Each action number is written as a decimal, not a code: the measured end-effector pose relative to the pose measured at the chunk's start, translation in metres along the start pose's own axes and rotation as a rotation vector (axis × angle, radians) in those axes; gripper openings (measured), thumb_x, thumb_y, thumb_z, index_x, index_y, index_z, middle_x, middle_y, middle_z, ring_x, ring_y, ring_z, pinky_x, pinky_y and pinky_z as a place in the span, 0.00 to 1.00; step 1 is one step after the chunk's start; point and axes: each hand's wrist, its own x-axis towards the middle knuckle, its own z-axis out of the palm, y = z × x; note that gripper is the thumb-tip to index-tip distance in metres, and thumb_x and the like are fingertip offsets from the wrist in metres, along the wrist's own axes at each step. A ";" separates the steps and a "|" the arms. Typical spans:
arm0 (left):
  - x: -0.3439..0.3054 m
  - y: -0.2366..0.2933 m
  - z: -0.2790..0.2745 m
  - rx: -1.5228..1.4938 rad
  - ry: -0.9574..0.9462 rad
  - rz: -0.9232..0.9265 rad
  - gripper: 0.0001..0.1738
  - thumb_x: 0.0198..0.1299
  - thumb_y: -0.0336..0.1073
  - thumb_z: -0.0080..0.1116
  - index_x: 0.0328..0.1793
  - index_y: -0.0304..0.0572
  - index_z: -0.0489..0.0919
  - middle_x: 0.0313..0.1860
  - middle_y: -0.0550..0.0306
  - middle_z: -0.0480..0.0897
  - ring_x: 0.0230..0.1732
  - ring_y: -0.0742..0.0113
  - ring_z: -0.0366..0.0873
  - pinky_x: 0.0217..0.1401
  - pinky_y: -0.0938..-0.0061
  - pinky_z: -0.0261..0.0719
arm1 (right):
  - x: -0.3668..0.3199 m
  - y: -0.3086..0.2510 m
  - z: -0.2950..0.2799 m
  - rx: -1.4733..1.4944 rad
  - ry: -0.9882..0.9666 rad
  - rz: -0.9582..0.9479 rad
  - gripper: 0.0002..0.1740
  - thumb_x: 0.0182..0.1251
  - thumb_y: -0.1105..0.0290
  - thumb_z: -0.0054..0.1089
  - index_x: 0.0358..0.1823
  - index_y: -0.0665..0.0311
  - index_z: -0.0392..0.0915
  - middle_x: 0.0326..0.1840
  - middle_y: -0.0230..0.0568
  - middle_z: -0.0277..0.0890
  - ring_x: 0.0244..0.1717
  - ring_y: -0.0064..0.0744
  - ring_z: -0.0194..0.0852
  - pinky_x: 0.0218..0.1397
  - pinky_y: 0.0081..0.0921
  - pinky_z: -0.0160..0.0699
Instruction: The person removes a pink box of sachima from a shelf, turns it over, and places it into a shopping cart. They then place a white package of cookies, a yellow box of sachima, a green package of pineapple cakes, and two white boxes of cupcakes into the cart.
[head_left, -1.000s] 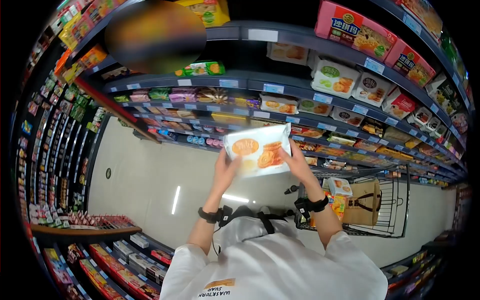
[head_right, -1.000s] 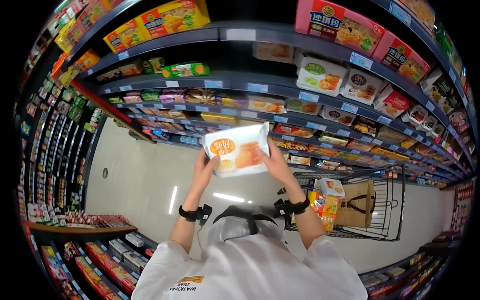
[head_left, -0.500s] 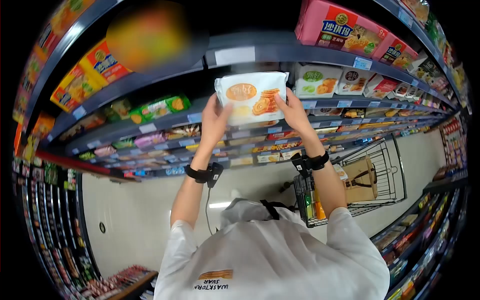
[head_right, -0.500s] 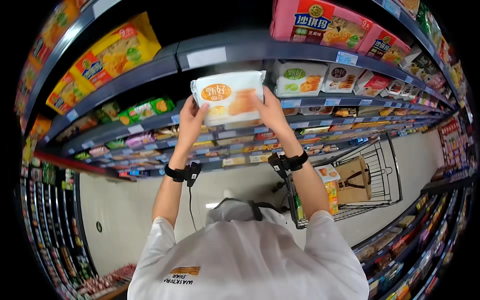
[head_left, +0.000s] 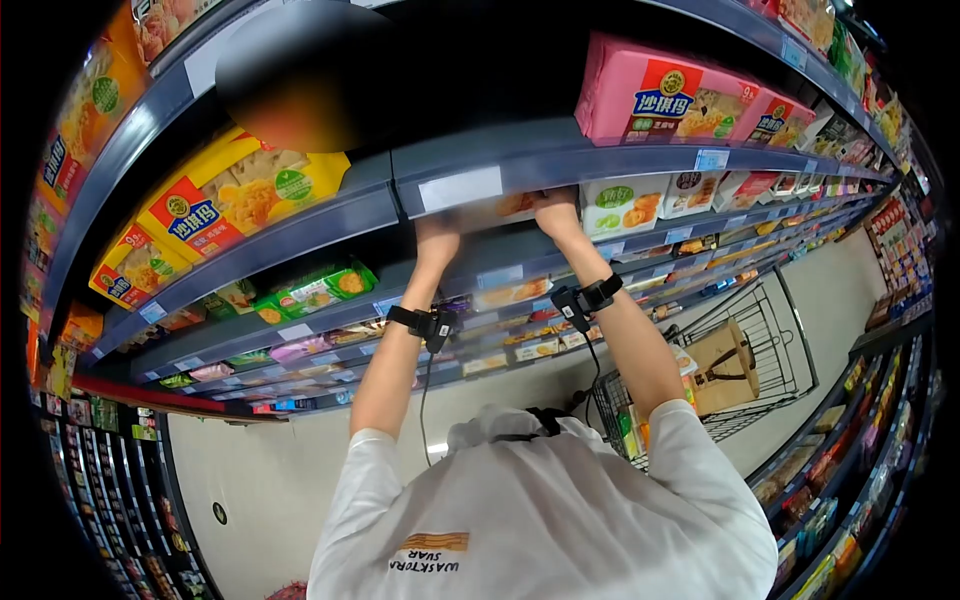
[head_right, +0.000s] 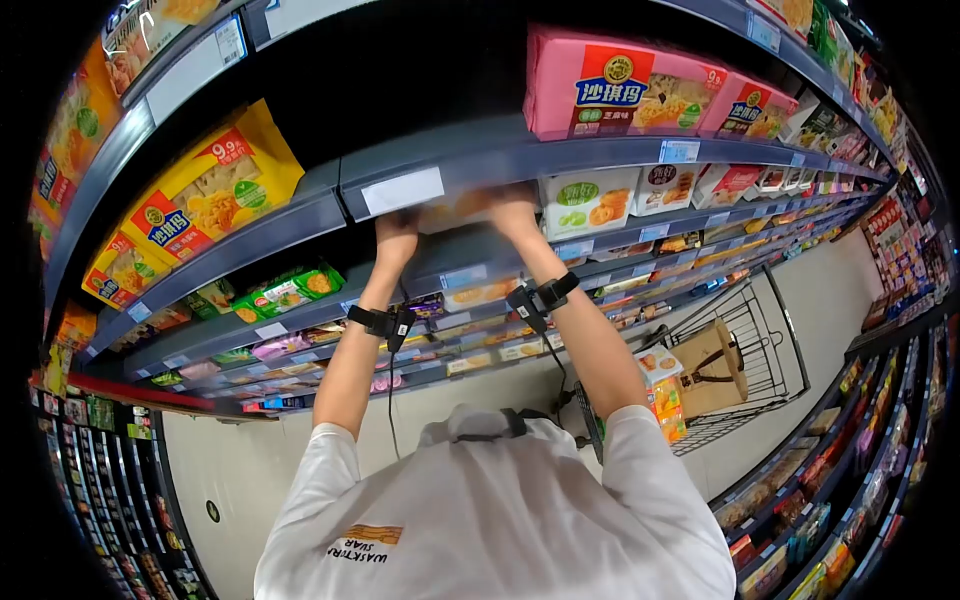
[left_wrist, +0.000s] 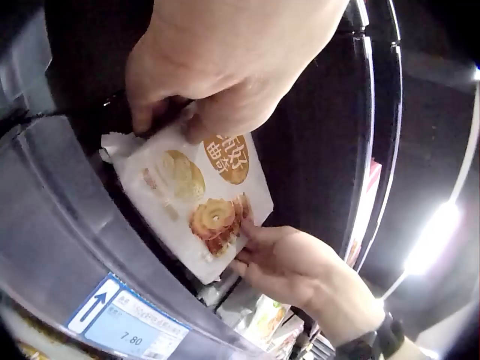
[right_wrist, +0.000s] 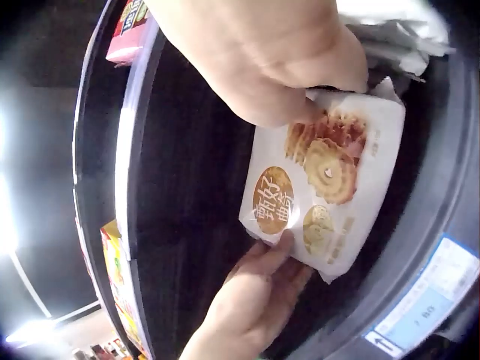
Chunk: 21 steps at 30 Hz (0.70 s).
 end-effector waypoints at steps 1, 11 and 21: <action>0.001 -0.004 0.003 0.074 0.000 0.010 0.22 0.65 0.38 0.63 0.60 0.30 0.77 0.58 0.33 0.81 0.62 0.36 0.77 0.63 0.57 0.74 | -0.001 -0.002 -0.001 -0.047 -0.012 -0.042 0.19 0.67 0.68 0.62 0.57 0.66 0.78 0.60 0.59 0.76 0.63 0.65 0.69 0.67 0.48 0.67; -0.008 0.052 -0.021 0.066 -0.036 -0.255 0.24 0.60 0.42 0.67 0.54 0.29 0.79 0.47 0.29 0.84 0.53 0.31 0.80 0.54 0.54 0.79 | -0.059 -0.039 -0.011 0.259 -0.072 0.134 0.37 0.67 0.74 0.60 0.76 0.72 0.56 0.72 0.69 0.62 0.76 0.66 0.55 0.77 0.44 0.56; -0.008 0.035 0.004 0.198 -0.028 -0.137 0.26 0.58 0.46 0.70 0.50 0.28 0.79 0.44 0.29 0.84 0.49 0.31 0.82 0.51 0.52 0.81 | -0.062 -0.025 0.004 0.252 -0.160 0.131 0.45 0.68 0.70 0.60 0.81 0.70 0.45 0.83 0.69 0.38 0.84 0.65 0.32 0.84 0.41 0.43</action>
